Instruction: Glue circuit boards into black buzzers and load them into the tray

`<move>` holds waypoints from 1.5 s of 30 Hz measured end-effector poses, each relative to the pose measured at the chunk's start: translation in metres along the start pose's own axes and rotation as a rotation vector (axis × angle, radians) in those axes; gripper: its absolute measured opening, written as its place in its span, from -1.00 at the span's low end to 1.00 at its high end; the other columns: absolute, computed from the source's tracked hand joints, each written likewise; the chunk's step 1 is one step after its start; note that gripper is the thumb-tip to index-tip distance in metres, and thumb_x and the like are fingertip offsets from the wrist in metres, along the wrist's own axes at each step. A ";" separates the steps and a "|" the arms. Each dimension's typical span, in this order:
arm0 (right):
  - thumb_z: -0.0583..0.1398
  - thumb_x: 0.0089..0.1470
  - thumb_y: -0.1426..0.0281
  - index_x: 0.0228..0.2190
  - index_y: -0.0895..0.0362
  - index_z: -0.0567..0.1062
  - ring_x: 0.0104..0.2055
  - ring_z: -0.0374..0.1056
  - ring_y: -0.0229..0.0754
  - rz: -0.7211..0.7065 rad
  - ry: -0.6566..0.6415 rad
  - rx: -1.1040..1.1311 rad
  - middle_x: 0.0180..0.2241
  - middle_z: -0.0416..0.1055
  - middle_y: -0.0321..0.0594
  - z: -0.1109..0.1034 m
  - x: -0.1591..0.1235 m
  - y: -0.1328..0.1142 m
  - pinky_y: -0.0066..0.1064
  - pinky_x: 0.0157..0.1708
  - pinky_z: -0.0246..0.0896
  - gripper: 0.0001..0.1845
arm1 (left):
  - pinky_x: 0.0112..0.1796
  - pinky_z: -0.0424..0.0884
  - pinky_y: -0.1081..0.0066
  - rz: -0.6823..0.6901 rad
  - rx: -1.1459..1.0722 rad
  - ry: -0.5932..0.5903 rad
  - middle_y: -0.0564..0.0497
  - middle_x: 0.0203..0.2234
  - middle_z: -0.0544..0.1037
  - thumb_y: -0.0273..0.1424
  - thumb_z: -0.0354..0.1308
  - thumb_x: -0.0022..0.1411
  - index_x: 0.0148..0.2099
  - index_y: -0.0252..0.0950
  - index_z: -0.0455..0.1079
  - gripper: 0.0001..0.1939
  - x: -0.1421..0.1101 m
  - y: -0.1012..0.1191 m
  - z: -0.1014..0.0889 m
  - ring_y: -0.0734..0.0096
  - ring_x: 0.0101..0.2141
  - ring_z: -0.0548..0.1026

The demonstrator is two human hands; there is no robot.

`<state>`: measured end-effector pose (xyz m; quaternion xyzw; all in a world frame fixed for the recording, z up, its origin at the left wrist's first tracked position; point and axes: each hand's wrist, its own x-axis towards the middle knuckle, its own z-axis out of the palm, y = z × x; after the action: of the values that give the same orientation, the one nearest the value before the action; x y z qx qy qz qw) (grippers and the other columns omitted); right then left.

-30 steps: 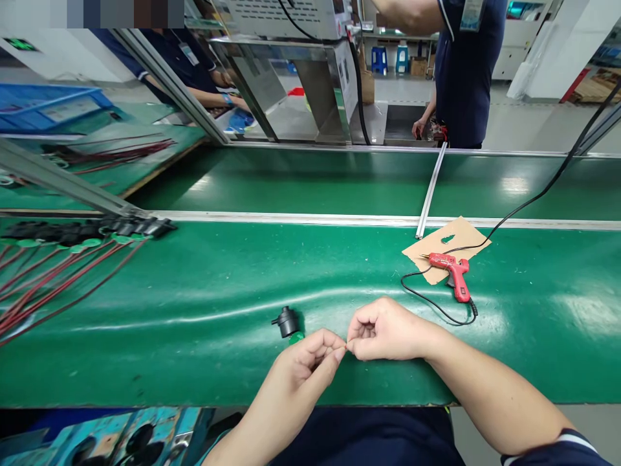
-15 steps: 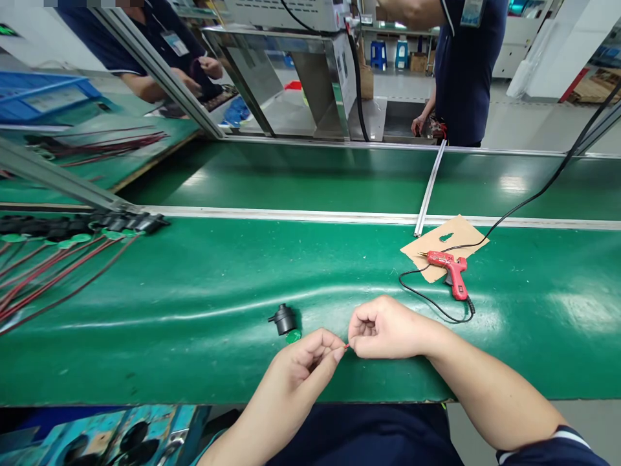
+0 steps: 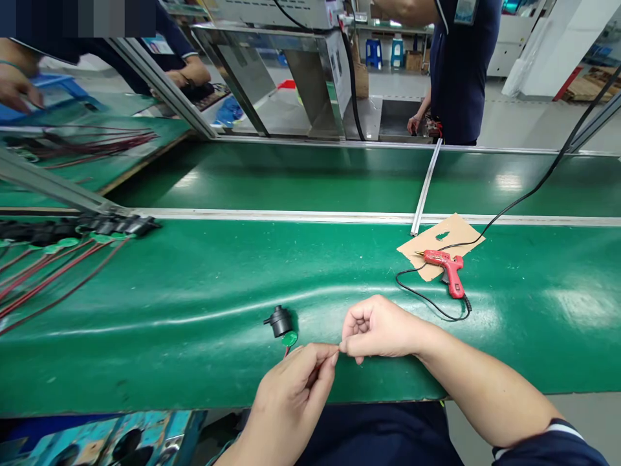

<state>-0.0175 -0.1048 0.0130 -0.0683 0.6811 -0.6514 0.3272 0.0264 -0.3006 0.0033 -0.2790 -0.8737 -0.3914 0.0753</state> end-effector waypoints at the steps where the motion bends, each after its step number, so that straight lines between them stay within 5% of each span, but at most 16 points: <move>1: 0.22 -0.19 0.42 -0.51 0.15 0.48 -0.60 0.28 -0.36 0.000 -0.002 -0.007 -0.64 0.42 -0.40 0.000 -0.001 -0.001 -0.53 -0.55 0.13 -0.92 | -0.40 0.29 0.43 0.032 0.030 0.008 0.10 -0.55 0.45 -0.56 0.02 0.36 -0.31 -0.23 0.35 -0.80 0.000 0.000 0.000 0.44 -0.53 0.43; 13: 0.15 -0.20 0.48 -0.49 0.16 0.51 -0.53 0.29 -0.30 -0.031 0.060 -0.255 -0.57 0.41 -0.36 0.003 -0.010 -0.003 -0.49 -0.54 0.13 -0.85 | -0.36 0.28 0.36 0.174 0.221 0.027 0.07 -0.52 0.46 -0.61 0.04 0.35 -0.20 -0.26 0.34 -0.84 -0.003 -0.004 0.007 0.38 -0.51 0.41; 19: 0.13 -0.06 0.52 -0.41 0.17 0.54 -0.49 0.34 -0.29 -0.168 0.146 -0.320 -0.52 0.46 -0.33 0.003 -0.011 -0.007 -0.48 -0.47 0.18 -0.82 | -0.42 0.31 0.46 -0.016 0.037 0.015 0.11 -0.56 0.45 -0.52 0.05 0.38 -0.29 -0.23 0.36 -0.83 -0.002 -0.005 0.003 0.45 -0.53 0.44; 24: 0.17 0.15 0.32 -0.37 0.16 0.50 -0.46 0.36 -0.25 -0.197 0.220 -0.226 -0.51 0.46 -0.29 0.008 -0.011 -0.007 -0.44 -0.43 0.22 -0.82 | -0.56 0.22 0.50 -0.280 -0.243 -0.040 0.18 -0.66 0.33 -0.34 0.01 0.42 -0.32 -0.21 0.37 -0.77 0.002 -0.005 0.000 0.49 -0.64 0.29; 30: 0.27 0.07 0.24 -0.41 0.15 0.46 -0.54 0.33 -0.29 -0.091 0.094 -0.032 -0.58 0.40 -0.36 0.012 -0.003 0.000 -0.48 -0.53 0.16 -0.79 | -0.56 0.17 0.51 -0.437 -0.418 -0.104 0.17 -0.66 0.38 -0.24 0.00 0.41 -0.34 -0.22 0.34 -0.73 0.003 -0.003 0.000 0.51 -0.63 0.25; 37: 0.24 -0.07 0.42 -0.43 0.14 0.45 -0.56 0.33 -0.33 -0.045 0.071 -0.016 -0.62 0.41 -0.41 0.012 -0.001 0.002 -0.51 -0.53 0.17 -0.93 | -0.55 0.16 0.50 -0.432 -0.434 -0.116 0.15 -0.65 0.36 -0.21 -0.02 0.40 -0.36 -0.23 0.34 -0.69 0.001 -0.003 0.002 0.50 -0.62 0.25; 45: 0.17 -0.19 0.52 -0.46 0.14 0.47 -0.54 0.33 -0.30 -0.036 0.093 -0.165 -0.61 0.40 -0.41 0.009 -0.004 0.000 -0.50 -0.54 0.17 -0.86 | -0.51 0.17 0.48 -0.470 -0.424 -0.188 0.14 -0.64 0.35 -0.19 -0.04 0.40 -0.36 -0.23 0.31 -0.68 0.000 -0.006 0.006 0.47 -0.59 0.26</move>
<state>-0.0095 -0.1102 0.0151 -0.0769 0.7455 -0.6013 0.2770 0.0235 -0.3000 -0.0047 -0.1142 -0.8163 -0.5438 -0.1578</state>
